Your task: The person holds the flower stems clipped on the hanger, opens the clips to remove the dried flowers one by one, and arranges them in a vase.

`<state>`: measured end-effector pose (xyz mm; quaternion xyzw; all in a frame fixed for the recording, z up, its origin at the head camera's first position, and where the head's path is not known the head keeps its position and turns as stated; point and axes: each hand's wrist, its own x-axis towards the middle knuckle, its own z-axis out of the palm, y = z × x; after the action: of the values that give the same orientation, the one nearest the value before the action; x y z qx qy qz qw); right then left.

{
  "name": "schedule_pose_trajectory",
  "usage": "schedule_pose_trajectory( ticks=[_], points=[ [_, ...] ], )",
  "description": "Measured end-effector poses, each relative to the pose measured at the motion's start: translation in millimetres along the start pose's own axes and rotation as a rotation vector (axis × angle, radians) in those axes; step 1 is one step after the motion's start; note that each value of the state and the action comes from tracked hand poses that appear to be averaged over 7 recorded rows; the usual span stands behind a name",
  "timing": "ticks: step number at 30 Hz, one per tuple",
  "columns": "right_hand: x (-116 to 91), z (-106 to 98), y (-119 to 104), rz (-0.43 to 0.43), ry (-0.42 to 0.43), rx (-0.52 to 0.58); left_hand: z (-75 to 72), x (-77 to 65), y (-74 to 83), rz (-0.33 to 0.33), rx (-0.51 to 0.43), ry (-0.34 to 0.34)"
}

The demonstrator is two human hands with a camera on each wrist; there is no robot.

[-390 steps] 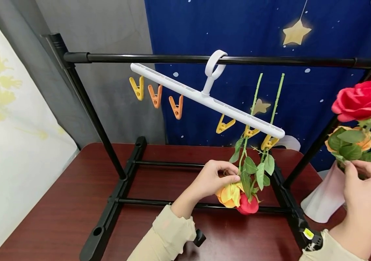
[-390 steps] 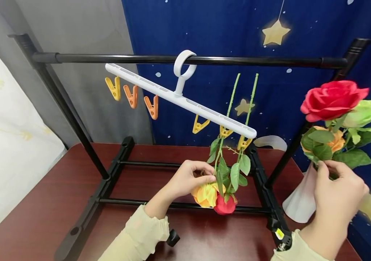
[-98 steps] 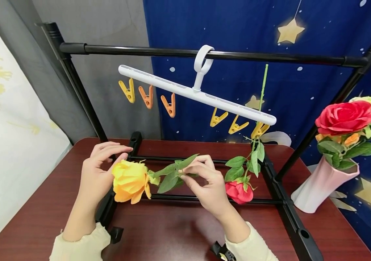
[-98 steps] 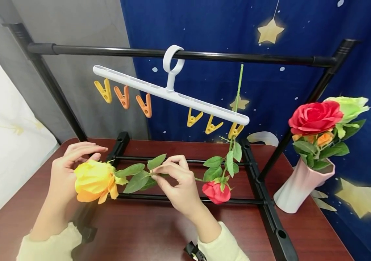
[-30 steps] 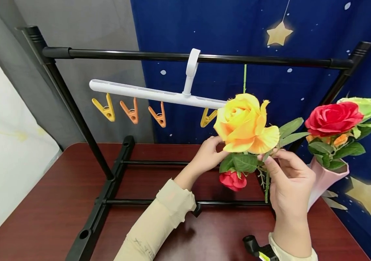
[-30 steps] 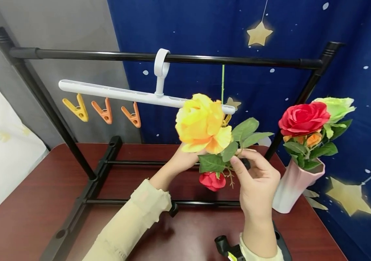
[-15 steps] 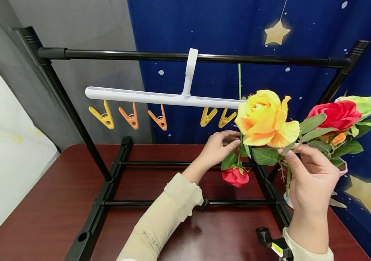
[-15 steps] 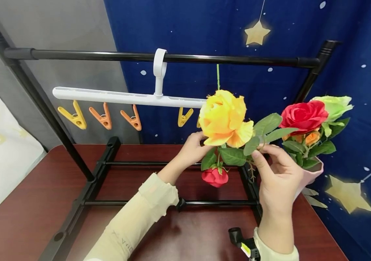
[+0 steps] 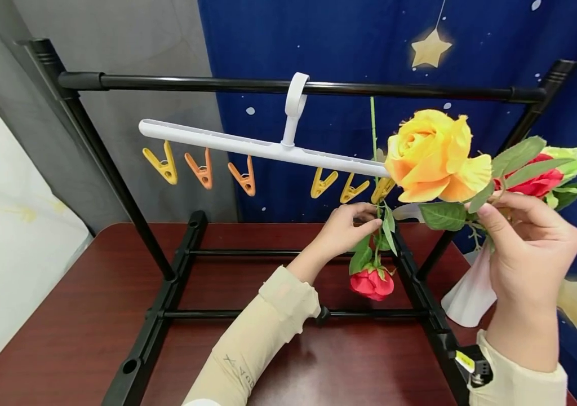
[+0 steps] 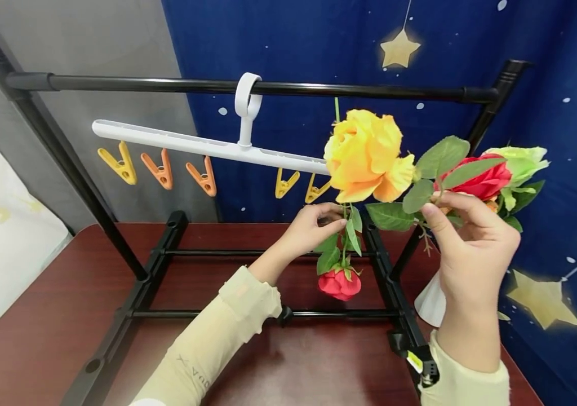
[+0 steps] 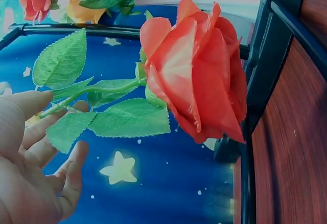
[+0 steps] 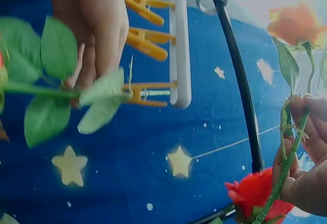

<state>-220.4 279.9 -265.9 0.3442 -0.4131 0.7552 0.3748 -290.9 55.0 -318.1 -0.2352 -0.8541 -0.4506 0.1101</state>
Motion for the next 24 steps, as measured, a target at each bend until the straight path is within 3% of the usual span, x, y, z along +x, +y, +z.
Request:
schedule_pose_trajectory(
  ticks=[6, 11, 15, 24],
  points=[
    [18.9, -14.8, -4.0, -0.021, -0.012, -0.091, 5.2, 0.7, 4.5, 0.023, -0.002, -0.042],
    [27.7, -26.7, -7.7, 0.02, -0.053, 0.01, 7.5, -2.3, 8.1, 0.043, 0.016, -0.093],
    [34.2, -28.3, -12.6, 0.045, -0.091, 0.08, 8.0, -4.0, 6.7, 0.061, 0.034, -0.088],
    [39.3, -16.9, -14.5, 0.05, -0.154, 0.067, 7.5, -11.1, -1.8, 0.082, 0.038, -0.088]
  ],
)
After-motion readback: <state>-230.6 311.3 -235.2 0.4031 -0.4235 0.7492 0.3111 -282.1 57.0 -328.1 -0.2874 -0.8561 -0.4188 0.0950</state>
